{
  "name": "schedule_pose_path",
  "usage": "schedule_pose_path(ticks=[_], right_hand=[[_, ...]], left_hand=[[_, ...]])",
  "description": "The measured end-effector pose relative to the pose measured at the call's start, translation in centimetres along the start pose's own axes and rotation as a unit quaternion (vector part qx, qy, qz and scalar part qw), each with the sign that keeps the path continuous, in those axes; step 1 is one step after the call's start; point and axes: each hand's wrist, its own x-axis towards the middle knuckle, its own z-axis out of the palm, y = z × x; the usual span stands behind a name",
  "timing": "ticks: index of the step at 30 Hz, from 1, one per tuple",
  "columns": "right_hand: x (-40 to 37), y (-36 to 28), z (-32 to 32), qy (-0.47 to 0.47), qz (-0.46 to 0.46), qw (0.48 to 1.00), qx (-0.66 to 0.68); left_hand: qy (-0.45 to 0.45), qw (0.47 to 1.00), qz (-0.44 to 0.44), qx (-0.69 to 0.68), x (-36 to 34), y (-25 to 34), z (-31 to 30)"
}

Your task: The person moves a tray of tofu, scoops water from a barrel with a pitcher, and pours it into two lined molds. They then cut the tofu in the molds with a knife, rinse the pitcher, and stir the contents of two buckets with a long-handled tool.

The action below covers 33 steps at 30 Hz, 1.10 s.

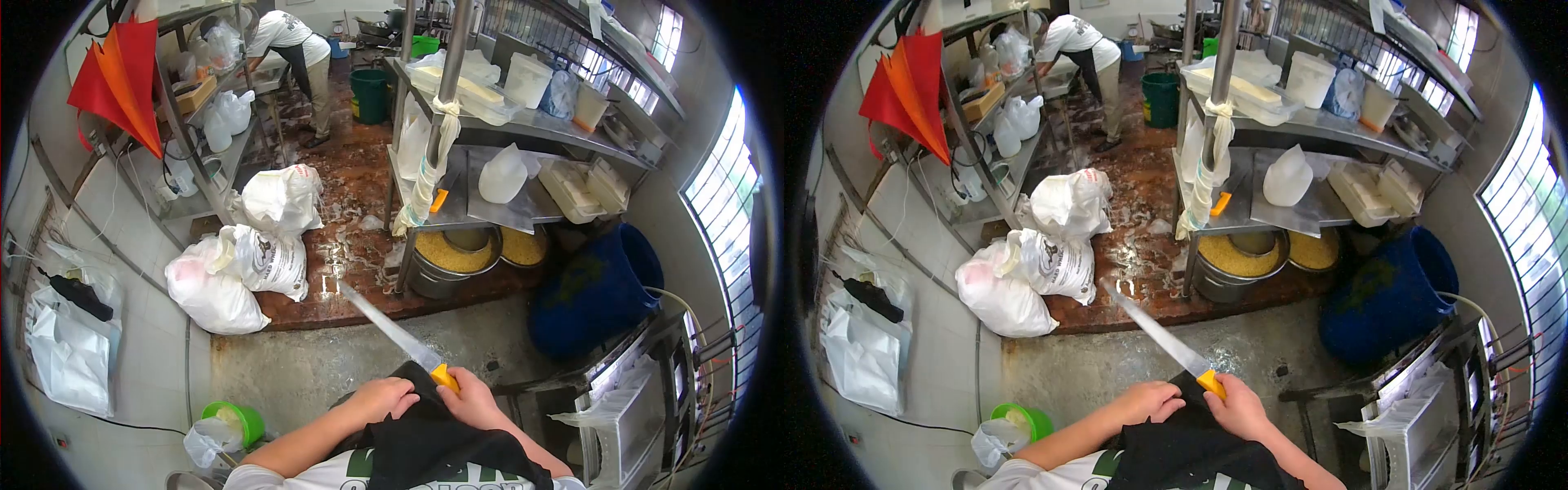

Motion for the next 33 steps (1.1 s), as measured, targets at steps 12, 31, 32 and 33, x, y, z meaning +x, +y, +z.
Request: schedule_pose_path(ticks=[12, 31, 32, 33], right_hand=[[0.1, -2.7, -1.6, -0.002, -0.029, 0.996, -0.087], [-2.1, -1.0, -0.6, -0.085, 0.056, 0.990, 0.094], [-1.9, -1.1, -0.6, -0.084, 0.058, 0.990, 0.096], [-1.3, -1.3, -0.6, -0.082, 0.041, 0.991, 0.099]], left_hand=[[0.053, 0.997, -0.017, -0.051, 0.0, 0.6, -0.2], [0.058, 0.970, -0.165, -0.171, -3.0, -0.1, 1.6], [0.055, 0.970, -0.164, -0.170, -2.9, -0.1, 1.6], [0.101, 0.975, -0.140, -0.138, -2.6, -0.2, 1.6]])
